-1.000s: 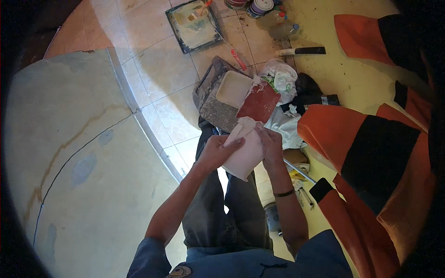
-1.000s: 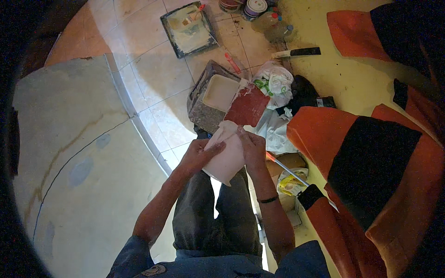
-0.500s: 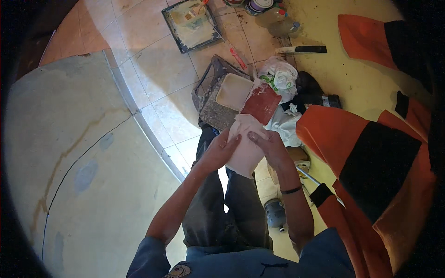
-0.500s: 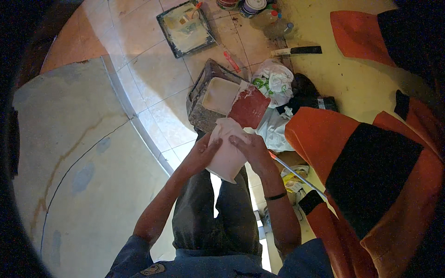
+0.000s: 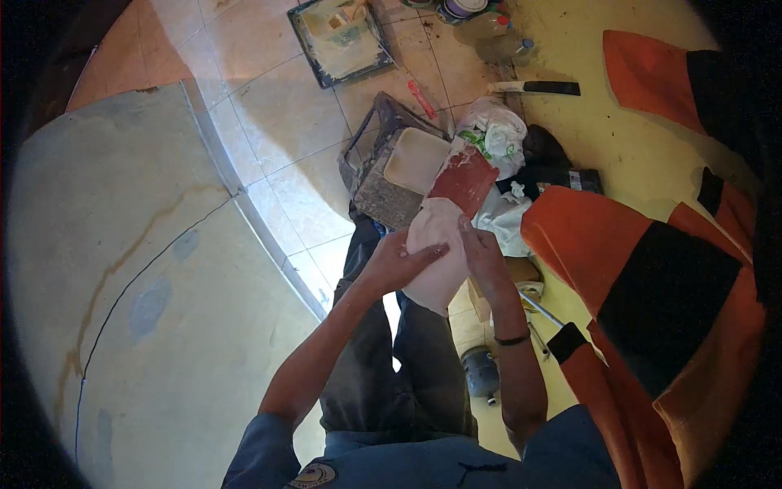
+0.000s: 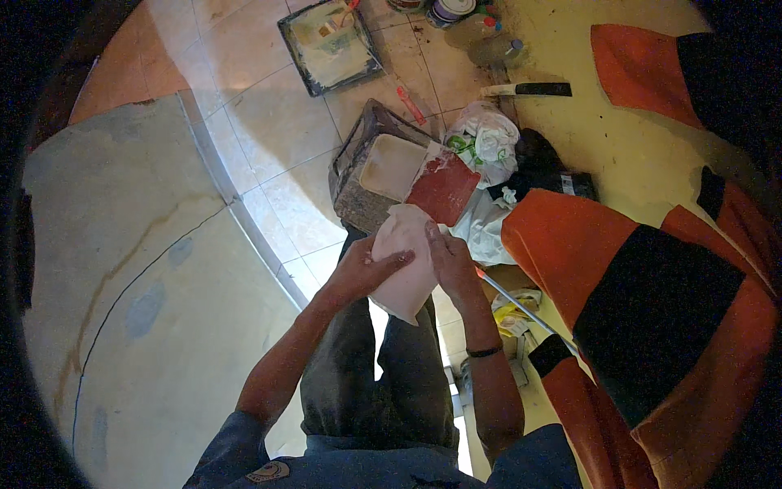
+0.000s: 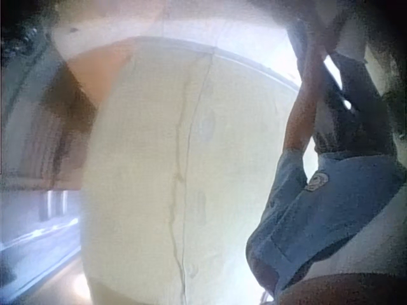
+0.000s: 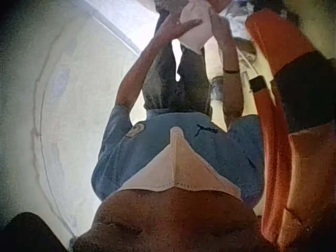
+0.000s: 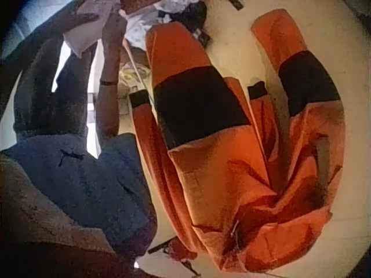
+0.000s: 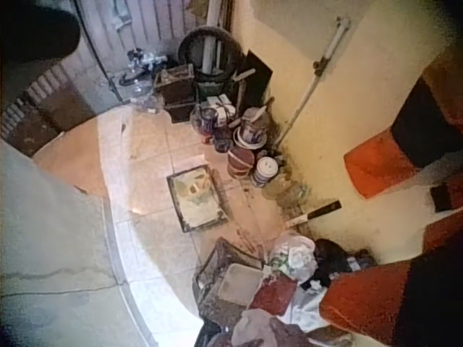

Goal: The person applies a white substance to a wall using a spatula, scoops more substance from a plastic container, and wipes the tool with a cloth.

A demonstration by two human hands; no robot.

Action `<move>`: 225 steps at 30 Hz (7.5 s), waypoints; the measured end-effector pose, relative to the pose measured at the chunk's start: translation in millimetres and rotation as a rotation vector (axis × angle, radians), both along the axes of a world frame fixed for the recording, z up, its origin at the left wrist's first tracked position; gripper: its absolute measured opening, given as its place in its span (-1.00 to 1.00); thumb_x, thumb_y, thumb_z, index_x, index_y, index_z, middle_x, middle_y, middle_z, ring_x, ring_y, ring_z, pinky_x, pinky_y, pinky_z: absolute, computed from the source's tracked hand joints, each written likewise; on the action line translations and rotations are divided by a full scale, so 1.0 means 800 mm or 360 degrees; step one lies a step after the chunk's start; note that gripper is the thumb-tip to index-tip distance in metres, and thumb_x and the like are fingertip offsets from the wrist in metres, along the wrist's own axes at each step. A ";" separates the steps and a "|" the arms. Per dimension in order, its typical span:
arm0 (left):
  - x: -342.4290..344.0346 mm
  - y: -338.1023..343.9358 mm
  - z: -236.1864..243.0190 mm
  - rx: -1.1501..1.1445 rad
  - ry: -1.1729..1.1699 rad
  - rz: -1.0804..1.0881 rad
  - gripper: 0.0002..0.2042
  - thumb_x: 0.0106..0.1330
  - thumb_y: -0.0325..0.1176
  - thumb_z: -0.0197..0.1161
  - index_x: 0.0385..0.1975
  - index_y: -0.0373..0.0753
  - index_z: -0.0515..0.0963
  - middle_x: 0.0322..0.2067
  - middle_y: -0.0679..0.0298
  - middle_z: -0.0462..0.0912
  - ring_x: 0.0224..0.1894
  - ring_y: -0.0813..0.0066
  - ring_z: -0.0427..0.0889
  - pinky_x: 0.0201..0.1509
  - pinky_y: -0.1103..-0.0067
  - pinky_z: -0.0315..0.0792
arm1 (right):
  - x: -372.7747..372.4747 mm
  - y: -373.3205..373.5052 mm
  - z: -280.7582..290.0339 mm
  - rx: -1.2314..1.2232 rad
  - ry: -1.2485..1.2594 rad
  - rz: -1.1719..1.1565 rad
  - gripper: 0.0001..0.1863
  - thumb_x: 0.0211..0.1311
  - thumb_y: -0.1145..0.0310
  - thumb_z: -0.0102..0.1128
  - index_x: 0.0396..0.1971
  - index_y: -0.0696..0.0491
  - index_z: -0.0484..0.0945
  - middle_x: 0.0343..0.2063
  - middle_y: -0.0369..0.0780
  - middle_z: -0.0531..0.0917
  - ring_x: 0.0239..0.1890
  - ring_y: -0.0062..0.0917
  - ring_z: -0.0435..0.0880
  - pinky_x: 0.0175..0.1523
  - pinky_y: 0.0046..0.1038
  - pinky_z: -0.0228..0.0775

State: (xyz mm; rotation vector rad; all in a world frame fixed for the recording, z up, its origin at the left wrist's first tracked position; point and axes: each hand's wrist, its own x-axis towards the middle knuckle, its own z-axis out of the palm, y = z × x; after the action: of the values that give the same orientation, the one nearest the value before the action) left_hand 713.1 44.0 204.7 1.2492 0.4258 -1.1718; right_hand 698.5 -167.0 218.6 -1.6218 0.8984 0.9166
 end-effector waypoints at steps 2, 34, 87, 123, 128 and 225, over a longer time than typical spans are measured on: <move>-0.010 -0.001 -0.009 0.0021 -0.0095 0.0015 -0.55 0.39 -0.10 0.45 0.03 -0.39 0.65 -0.15 0.14 0.81 -0.14 0.44 0.79 -0.01 0.47 0.65 | 0.001 0.002 0.000 -0.0088 0.0016 0.0128 -0.54 0.62 0.06 0.11 -0.32 0.16 0.70 -0.49 -0.40 0.61 -0.46 -0.75 0.48 -0.36 -0.55 0.34; -0.009 -0.008 -0.055 0.0212 -0.0392 0.0206 -0.52 0.66 -0.07 -0.08 0.15 -0.40 0.55 -0.12 -0.19 0.74 -0.02 -0.03 0.76 0.13 0.23 0.52 | 0.016 0.020 -0.025 0.0178 -0.0158 -0.0033 -0.58 0.49 0.16 0.24 0.02 0.24 0.69 -0.27 -0.11 0.78 -0.26 -0.47 0.72 -0.12 -0.34 0.55; 0.015 -0.023 -0.062 0.0318 -0.0427 0.0252 -0.57 0.58 -0.09 0.11 0.13 -0.38 0.54 -0.17 0.08 0.73 -0.16 0.44 0.68 -0.07 0.41 0.55 | 0.054 0.035 -0.056 0.0121 -0.0410 -0.0059 -0.67 0.34 0.27 0.38 -0.08 0.23 0.74 -0.29 -0.08 0.80 -0.31 -0.47 0.77 -0.21 -0.35 0.60; 0.039 -0.036 -0.059 0.0679 -0.0375 0.0110 -0.59 0.53 -0.05 0.06 -0.20 -0.30 0.69 -0.28 -0.19 0.71 -0.11 -0.26 0.70 -0.06 0.09 0.51 | 0.054 0.070 -0.056 -0.0703 -0.0610 -0.0028 -0.67 0.26 0.24 0.44 -0.18 0.24 0.73 -0.26 -0.02 0.81 -0.17 -0.26 0.83 0.01 -0.28 0.61; 0.040 -0.036 -0.057 0.0818 -0.0451 0.0151 -0.57 0.52 -0.07 0.15 -0.19 -0.43 0.67 -0.37 -0.10 0.74 -0.30 0.04 0.77 -0.15 0.18 0.53 | 0.057 0.076 -0.042 -0.0565 -0.0768 0.0170 -0.69 0.33 0.32 0.34 -0.11 0.27 0.72 -0.18 0.04 0.80 -0.08 -0.24 0.81 0.09 -0.27 0.59; -0.011 0.010 -0.062 0.0624 -0.0434 0.1652 -0.80 0.25 -0.67 0.13 -0.22 -0.20 0.43 -0.31 0.24 0.59 -0.19 0.44 0.62 0.08 0.42 0.57 | 0.308 -0.220 -0.317 -0.0882 -0.1208 -0.0243 -0.67 0.36 0.23 0.39 -0.32 0.26 0.67 -0.51 -0.20 0.67 -0.44 -0.55 0.57 -0.26 -0.34 0.43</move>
State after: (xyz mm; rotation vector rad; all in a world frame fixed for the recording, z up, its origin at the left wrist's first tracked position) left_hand 704.1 51.8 155.1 1.2258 0.9733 -0.0315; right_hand 944.7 -343.1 -35.0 -2.1049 0.7358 -0.1115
